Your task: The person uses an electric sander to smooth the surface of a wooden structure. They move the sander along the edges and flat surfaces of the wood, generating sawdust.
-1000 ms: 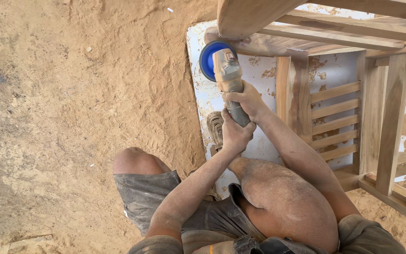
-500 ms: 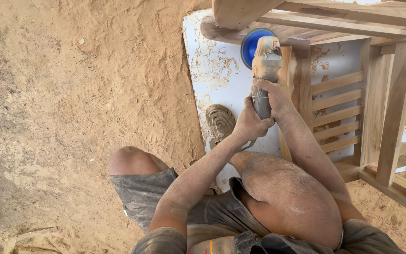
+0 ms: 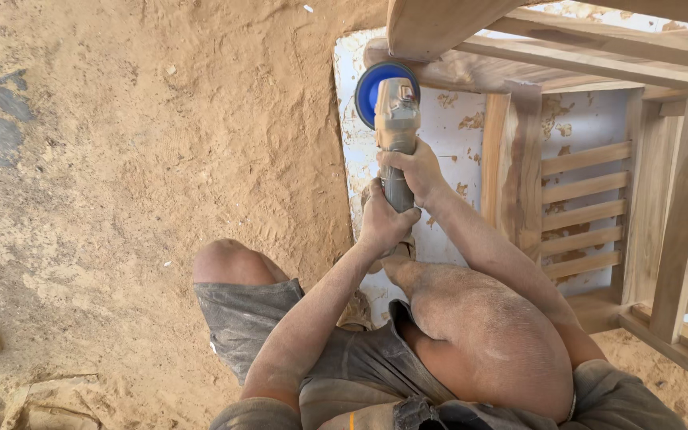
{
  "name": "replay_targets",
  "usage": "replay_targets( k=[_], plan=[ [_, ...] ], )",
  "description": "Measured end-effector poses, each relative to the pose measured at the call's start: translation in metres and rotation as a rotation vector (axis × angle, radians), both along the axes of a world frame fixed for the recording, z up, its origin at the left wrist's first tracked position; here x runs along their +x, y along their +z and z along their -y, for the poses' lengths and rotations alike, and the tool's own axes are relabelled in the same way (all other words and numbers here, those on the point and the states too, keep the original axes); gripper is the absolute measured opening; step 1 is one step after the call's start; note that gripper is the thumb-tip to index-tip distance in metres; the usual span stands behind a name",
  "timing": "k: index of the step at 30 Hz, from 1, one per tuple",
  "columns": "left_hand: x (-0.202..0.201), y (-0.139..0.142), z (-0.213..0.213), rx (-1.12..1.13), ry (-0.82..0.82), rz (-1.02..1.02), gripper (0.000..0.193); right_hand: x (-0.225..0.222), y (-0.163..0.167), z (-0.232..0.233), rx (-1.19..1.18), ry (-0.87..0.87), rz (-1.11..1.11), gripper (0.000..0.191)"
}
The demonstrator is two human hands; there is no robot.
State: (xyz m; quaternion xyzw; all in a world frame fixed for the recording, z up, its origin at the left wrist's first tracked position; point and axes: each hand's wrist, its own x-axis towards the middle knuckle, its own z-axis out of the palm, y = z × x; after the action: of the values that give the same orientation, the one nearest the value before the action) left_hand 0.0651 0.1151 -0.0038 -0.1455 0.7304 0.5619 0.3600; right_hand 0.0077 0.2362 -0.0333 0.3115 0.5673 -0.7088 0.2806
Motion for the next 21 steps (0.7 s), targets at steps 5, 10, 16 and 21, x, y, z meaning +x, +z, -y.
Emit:
replay_targets(
  k=[5, 10, 16, 21],
  plan=[
    [-0.004, 0.011, -0.013, 0.111, 0.201, 0.206, 0.086, -0.009, -0.003, -0.004, 0.053, 0.114, 0.043, 0.048],
    [-0.003, 0.009, -0.043, 0.121, -0.035, 0.206, 0.095, 0.020, -0.007, -0.052, 0.081, -0.128, -0.015, 0.038],
    [0.006, -0.025, -0.037, 0.065, -0.318, 0.098, 0.098, 0.047, -0.012, -0.057, 0.068, -0.336, -0.011, 0.030],
    [0.033, -0.056, -0.006, 0.017, -0.070, 0.048, 0.108, 0.039, -0.027, -0.006, 0.196, -0.025, -0.204, 0.048]
  ],
)
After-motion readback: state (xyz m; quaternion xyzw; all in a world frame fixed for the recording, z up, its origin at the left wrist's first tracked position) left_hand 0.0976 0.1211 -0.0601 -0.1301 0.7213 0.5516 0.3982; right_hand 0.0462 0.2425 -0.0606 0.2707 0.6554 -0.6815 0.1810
